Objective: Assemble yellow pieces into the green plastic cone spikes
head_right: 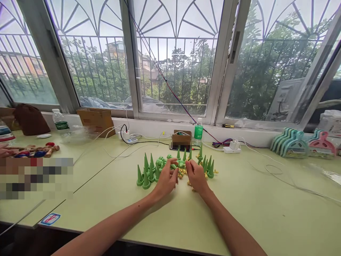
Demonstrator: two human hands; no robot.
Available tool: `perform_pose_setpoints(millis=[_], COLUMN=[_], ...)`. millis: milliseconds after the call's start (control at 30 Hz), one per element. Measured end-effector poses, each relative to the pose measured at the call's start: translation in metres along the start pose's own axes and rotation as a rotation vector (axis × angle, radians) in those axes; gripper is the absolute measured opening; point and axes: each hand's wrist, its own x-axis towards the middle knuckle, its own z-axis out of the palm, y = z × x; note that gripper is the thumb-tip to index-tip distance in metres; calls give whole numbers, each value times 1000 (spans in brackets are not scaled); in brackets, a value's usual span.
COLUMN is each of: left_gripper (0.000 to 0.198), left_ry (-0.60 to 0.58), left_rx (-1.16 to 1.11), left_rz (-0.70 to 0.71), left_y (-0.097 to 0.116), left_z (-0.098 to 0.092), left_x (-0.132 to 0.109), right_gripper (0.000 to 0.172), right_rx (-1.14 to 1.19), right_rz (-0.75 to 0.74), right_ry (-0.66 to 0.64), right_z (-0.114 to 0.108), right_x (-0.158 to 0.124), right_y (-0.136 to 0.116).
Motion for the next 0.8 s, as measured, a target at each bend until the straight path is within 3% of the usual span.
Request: perform_pose_setpoints(millis=[133, 333, 800], left_gripper=[36, 40, 41], left_ry=[-42, -140, -122], left_rx=[-158, -351, -299], left_rz=[-140, -240, -177], left_y=[2, 0, -3], left_z=[1, 2, -1], left_x=[4, 8, 7], right_gripper=[40, 40, 40], right_rx=[21, -8, -47], right_rz=[-4, -15, -10], right_ry=[13, -29, -103], right_z=[0, 1, 2], right_x=[0, 0, 0], right_y=[-1, -2, -1])
